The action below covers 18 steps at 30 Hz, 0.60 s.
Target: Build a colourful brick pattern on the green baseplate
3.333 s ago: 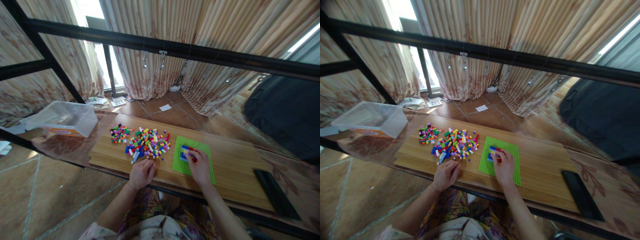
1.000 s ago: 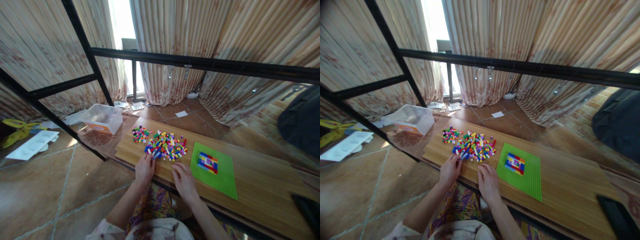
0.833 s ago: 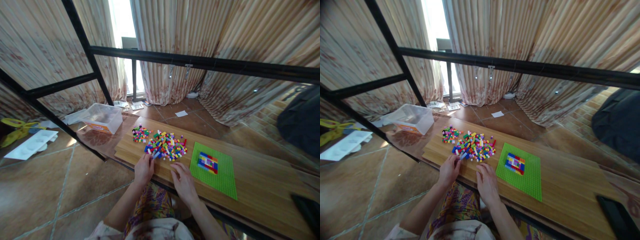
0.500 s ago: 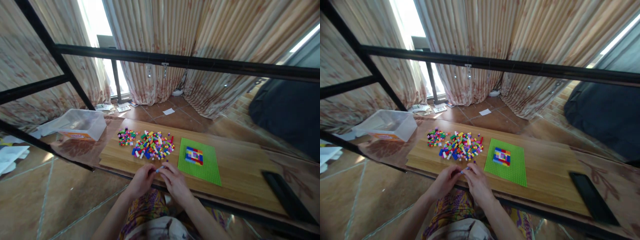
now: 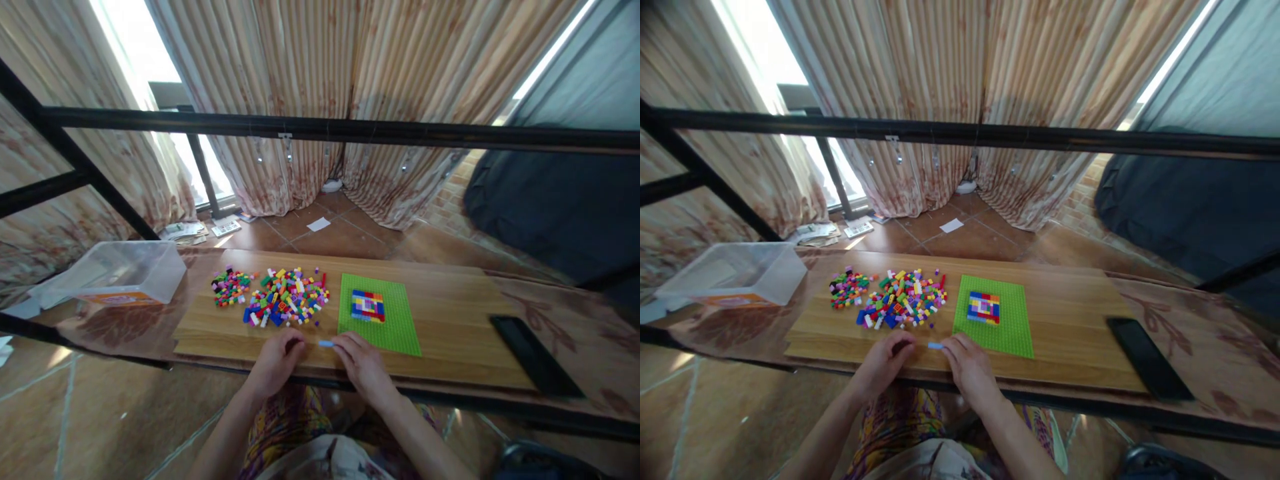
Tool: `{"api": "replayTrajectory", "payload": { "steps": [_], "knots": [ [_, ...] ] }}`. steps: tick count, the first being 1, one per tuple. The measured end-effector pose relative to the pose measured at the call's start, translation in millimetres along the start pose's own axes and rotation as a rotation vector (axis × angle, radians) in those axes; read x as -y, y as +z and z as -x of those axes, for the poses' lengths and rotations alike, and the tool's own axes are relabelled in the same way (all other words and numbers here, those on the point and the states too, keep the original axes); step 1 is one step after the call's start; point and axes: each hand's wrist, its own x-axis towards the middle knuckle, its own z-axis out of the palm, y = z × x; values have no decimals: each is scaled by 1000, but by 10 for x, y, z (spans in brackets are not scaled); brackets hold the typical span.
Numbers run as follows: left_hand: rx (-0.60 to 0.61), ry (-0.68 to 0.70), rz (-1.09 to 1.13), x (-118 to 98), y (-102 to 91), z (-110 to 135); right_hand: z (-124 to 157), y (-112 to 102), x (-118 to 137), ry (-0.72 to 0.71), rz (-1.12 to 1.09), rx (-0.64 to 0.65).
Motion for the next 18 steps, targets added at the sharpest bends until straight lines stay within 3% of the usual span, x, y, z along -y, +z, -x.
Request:
{"api": "replayTrajectory", "payload": {
  "steps": [6,10,14,18],
  "knots": [
    [-303,33,-176,263,-139,-88,24,-351,-530,192,122,-220],
    [-418,56,-222,249,-102,-73,-38,-481,-785,226,140,-212],
    [-385,90,-224,89,65,-60,-88,-464,-868,234,112,-199],
    [-216,149,-223,-116,316,-114,-108,-424,-894,268,74,-220]
  ]
}}
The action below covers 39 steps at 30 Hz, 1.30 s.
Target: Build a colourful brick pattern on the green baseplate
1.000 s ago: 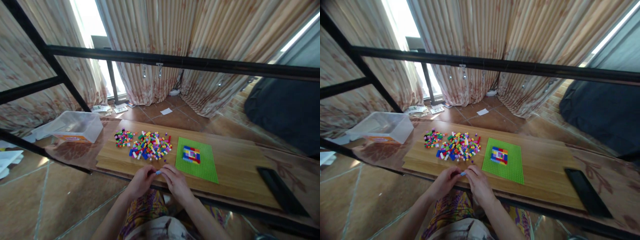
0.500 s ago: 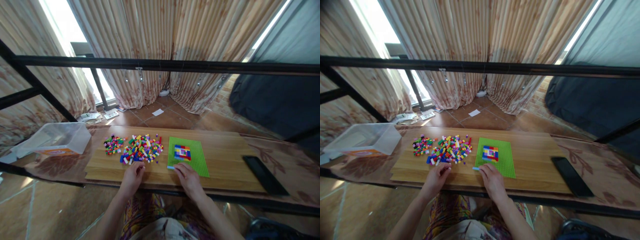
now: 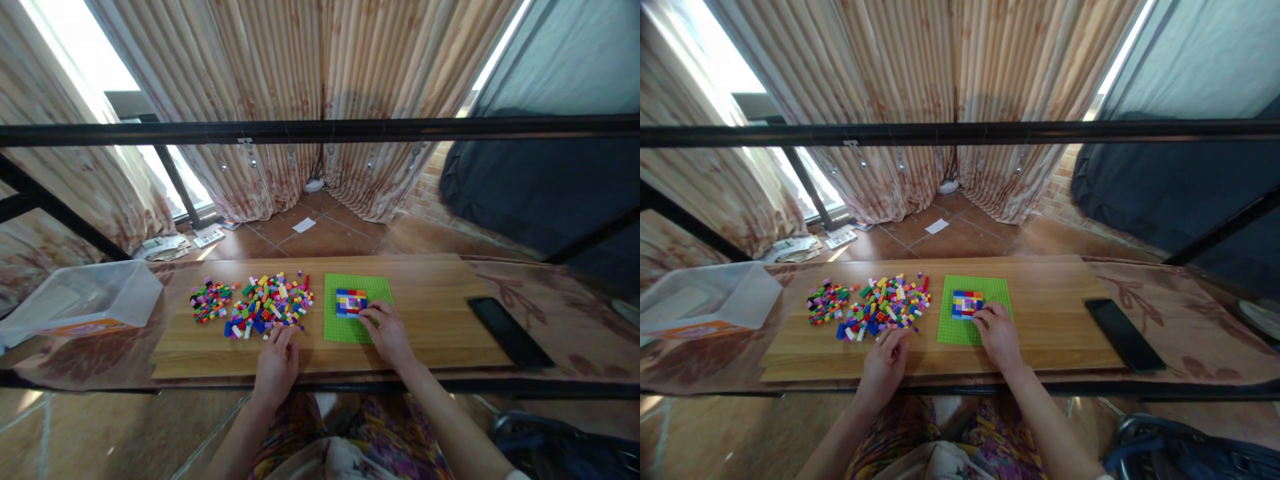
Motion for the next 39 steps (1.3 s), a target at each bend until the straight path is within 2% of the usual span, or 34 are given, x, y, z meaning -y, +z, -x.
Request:
{"api": "replayTrajectory", "payload": {
  "steps": [4,11,18,25,33,39],
  "knots": [
    [227,88,2,-254,238,-110,-12,31,-10,51,-38,-30],
    [434,169,-211,-529,546,-326,7,71,-4,135,-117,-79],
    [467,156,-375,-562,667,-375,10,41,-30,219,-204,-114],
    [466,159,-388,-585,681,-368,22,-11,-129,304,-263,-132],
    [459,170,-395,-599,685,-361,-51,89,-66,387,-163,-91],
    [478,128,-431,-659,706,-354,-57,94,-35,421,-102,-85]
  ]
}}
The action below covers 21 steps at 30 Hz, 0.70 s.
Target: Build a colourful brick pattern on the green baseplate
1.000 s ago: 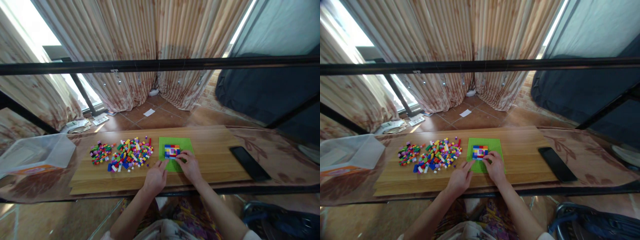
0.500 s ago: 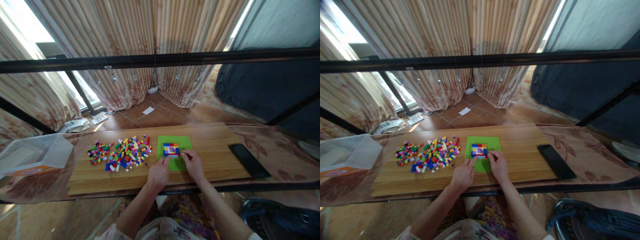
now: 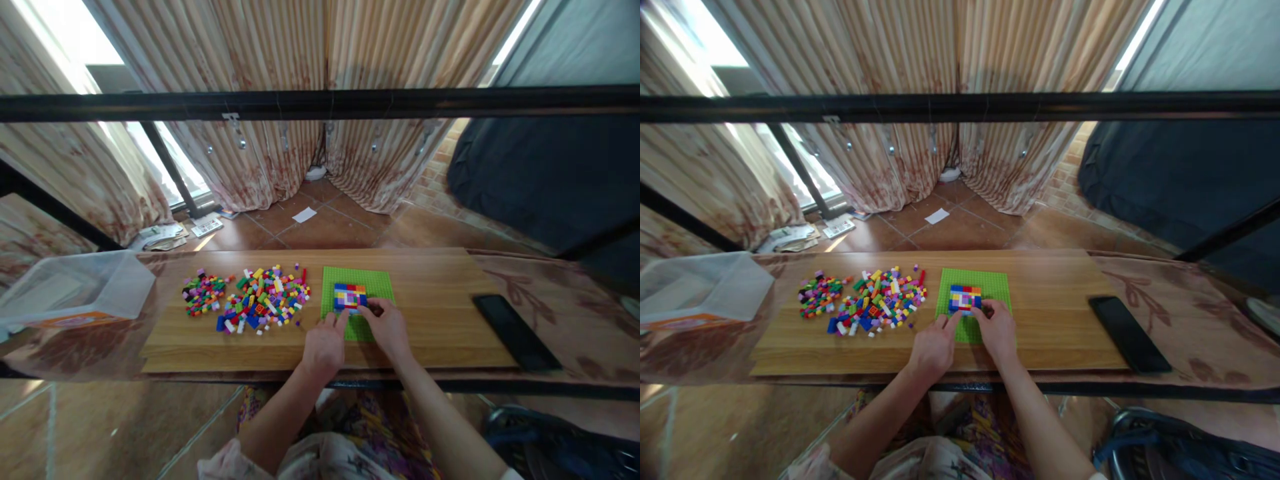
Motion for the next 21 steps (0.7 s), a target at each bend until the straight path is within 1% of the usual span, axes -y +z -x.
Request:
{"api": "replayTrajectory", "payload": {
  "steps": [3,8,12,17,21],
  "knots": [
    [15,-28,1,-41,-5,-10,-4,4,-1,10,10,7],
    [31,-29,-4,-84,-9,-23,-19,11,-4,11,14,19],
    [10,-23,8,-88,-9,20,-34,-14,-12,4,14,44],
    [-79,33,88,-47,16,227,-60,-82,-62,-3,-2,100],
    [-176,6,148,83,45,459,-61,-120,-108,-7,15,118]
  ]
}}
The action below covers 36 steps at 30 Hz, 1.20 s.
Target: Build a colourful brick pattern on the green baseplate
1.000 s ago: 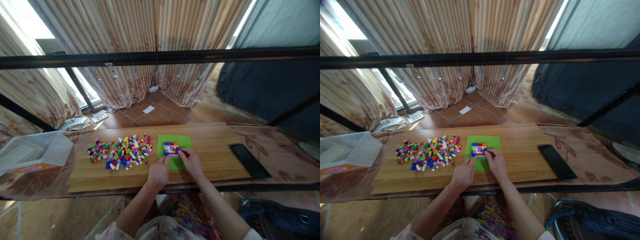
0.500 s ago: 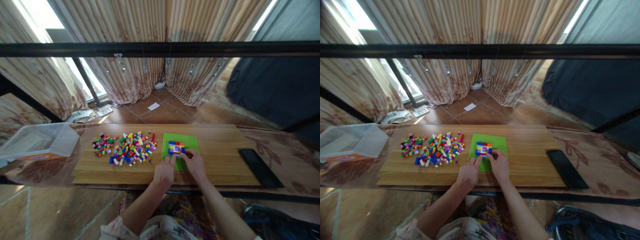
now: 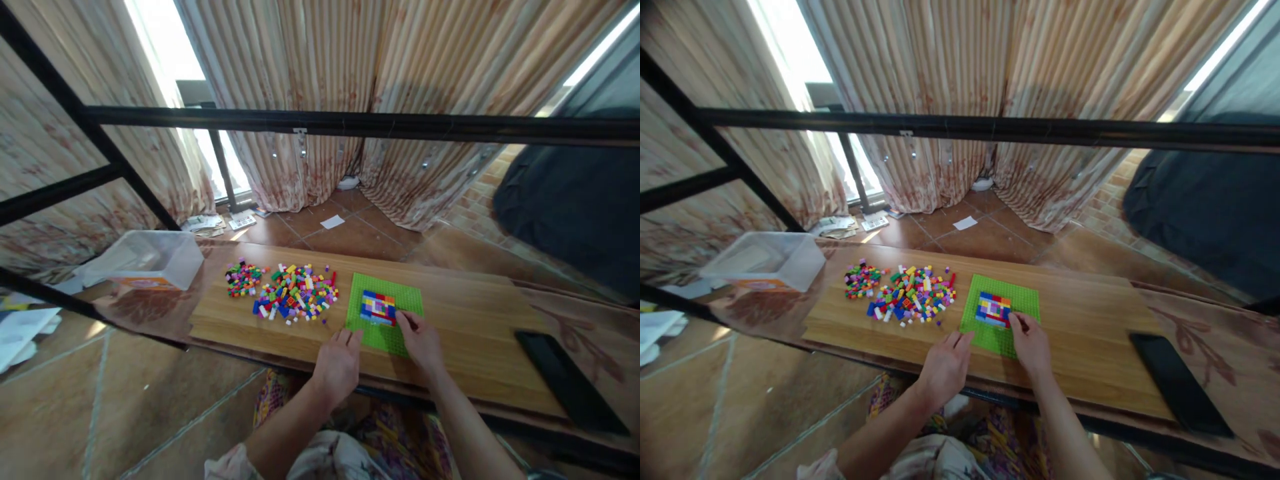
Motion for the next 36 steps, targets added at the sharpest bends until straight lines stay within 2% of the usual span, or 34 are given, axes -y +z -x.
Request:
{"api": "replayTrajectory", "payload": {
  "steps": [4,9,13,16,21,26,30,36],
  "knots": [
    [-164,-64,72,273,-71,232,64,27,-26,-23,37,-47],
    [-438,-244,116,776,-260,508,133,93,-87,-113,138,-140],
    [-513,-479,94,1129,-474,635,120,127,-165,-231,222,-188],
    [-527,-583,86,1282,-577,659,107,144,-214,-301,258,-218],
    [-541,-640,65,1361,-587,590,112,164,-253,-365,277,-251],
    [-419,-701,27,1398,-612,456,122,166,-250,-396,298,-274],
    [-362,-665,57,1462,-671,414,131,161,-233,-400,286,-264],
    [-381,-592,115,1519,-675,449,128,163,-242,-407,299,-264]
  ]
}}
